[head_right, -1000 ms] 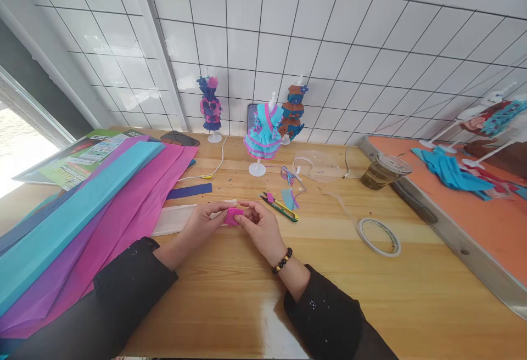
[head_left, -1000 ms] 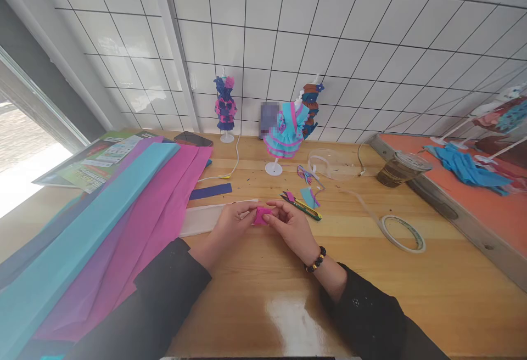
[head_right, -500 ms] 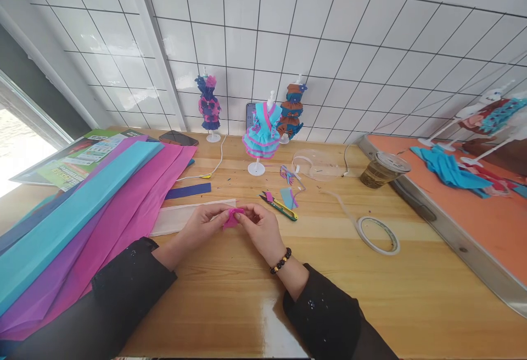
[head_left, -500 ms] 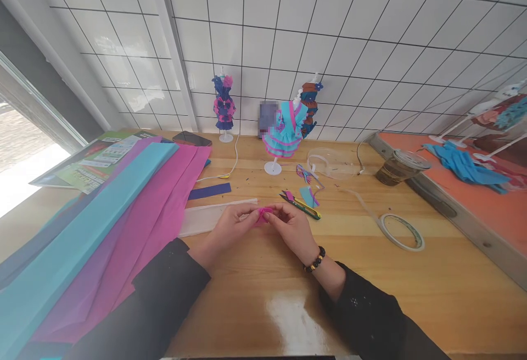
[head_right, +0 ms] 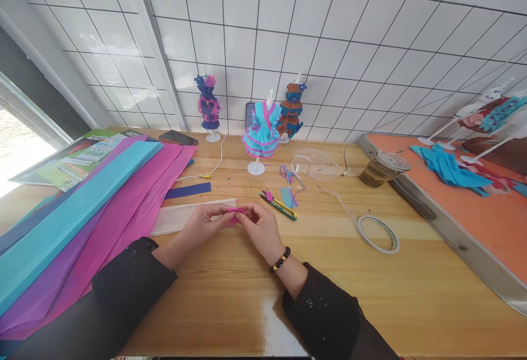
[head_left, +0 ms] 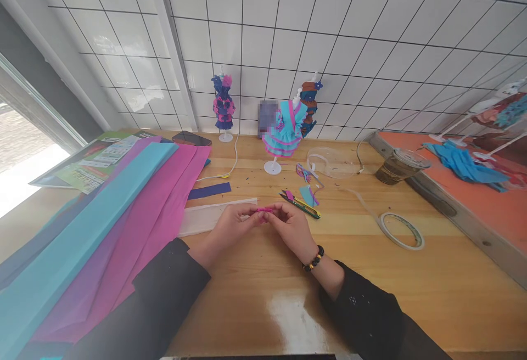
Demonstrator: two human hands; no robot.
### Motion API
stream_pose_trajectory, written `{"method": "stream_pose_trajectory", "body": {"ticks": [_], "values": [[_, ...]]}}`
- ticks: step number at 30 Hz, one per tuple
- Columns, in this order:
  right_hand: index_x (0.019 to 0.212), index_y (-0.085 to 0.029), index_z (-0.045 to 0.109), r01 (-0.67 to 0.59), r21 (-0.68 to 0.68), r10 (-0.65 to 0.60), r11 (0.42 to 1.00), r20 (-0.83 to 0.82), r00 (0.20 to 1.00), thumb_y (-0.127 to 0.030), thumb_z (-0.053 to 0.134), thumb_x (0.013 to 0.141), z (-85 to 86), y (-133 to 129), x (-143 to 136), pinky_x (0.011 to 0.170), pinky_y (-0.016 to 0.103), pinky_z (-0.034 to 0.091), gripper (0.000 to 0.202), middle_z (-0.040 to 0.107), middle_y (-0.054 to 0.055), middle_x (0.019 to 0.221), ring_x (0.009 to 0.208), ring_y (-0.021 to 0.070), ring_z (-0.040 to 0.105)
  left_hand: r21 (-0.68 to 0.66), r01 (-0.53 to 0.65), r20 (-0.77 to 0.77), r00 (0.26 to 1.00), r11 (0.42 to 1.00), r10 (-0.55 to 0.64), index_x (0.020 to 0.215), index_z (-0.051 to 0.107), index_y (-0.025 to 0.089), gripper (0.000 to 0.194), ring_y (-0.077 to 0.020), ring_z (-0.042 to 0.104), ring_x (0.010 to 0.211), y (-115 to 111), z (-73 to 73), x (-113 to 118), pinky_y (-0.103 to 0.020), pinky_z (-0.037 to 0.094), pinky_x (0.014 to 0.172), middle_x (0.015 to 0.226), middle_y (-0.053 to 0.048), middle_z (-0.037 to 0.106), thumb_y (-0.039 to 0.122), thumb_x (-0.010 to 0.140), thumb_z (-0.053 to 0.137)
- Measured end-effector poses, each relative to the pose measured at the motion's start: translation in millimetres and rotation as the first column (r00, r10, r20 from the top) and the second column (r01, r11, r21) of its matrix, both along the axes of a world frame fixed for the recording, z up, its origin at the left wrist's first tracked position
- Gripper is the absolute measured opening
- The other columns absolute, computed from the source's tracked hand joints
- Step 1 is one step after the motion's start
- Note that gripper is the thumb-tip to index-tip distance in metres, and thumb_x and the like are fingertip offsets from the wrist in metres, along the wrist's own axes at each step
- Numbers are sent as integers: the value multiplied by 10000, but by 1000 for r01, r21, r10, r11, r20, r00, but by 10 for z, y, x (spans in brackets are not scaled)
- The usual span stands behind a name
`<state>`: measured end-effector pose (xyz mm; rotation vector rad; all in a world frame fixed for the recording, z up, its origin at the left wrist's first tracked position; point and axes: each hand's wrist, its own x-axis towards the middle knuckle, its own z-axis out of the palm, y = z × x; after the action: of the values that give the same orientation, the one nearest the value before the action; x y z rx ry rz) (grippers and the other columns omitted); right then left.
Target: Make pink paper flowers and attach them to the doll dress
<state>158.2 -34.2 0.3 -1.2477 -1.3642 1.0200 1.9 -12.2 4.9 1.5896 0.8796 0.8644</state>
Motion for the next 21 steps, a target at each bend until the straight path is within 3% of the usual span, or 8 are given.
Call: {"method": "stream_pose_trajectory", "body": {"ticks": [4, 9, 13, 21], "values": [[810, -173, 635, -10, 4, 10, 1000, 36, 999, -371, 639, 713, -16, 9, 15, 622, 294, 475, 220, 666, 44, 746, 659, 160, 588, -90, 14, 74, 997, 996, -7, 942, 686, 179, 287, -203, 628, 877, 32, -65, -5, -318, 510, 793, 934, -57, 688, 385, 785, 562], [872, -169, 644, -43, 12, 43, 999, 17, 999, -384, 618, 740, -42, 40, 55, 694, 303, 472, 253, 665, 57, 844, 740, 168, 588, -257, -18, 128, 990, 966, 53, 860, 665, 146, 282, -144, 618, 728, 62, -6, -21, -254, 512, 667, 814, -44, 674, 397, 744, 612], [822, -167, 638, -77, -34, 74, 996, -86, 994, -405, 602, 749, -43, 55, 57, 715, 295, 466, 252, 664, 45, 813, 745, 158, 585, -254, -23, 90, 995, 967, 47, 840, 645, 133, 310, -100, 558, 596, 90, -31, -34, -196, 445, 518, 731, -29, 642, 426, 749, 598], [724, -157, 605, -45, -115, 35, 992, -88, 995, -418, 637, 706, -53, 62, 55, 633, 266, 440, 263, 623, 15, 696, 639, 131, 551, -252, 84, 138, 989, 964, -50, 957, 562, 130, 360, -136, 604, 643, 123, -170, -34, -236, 464, 563, 783, -58, 661, 428, 757, 595]]}}
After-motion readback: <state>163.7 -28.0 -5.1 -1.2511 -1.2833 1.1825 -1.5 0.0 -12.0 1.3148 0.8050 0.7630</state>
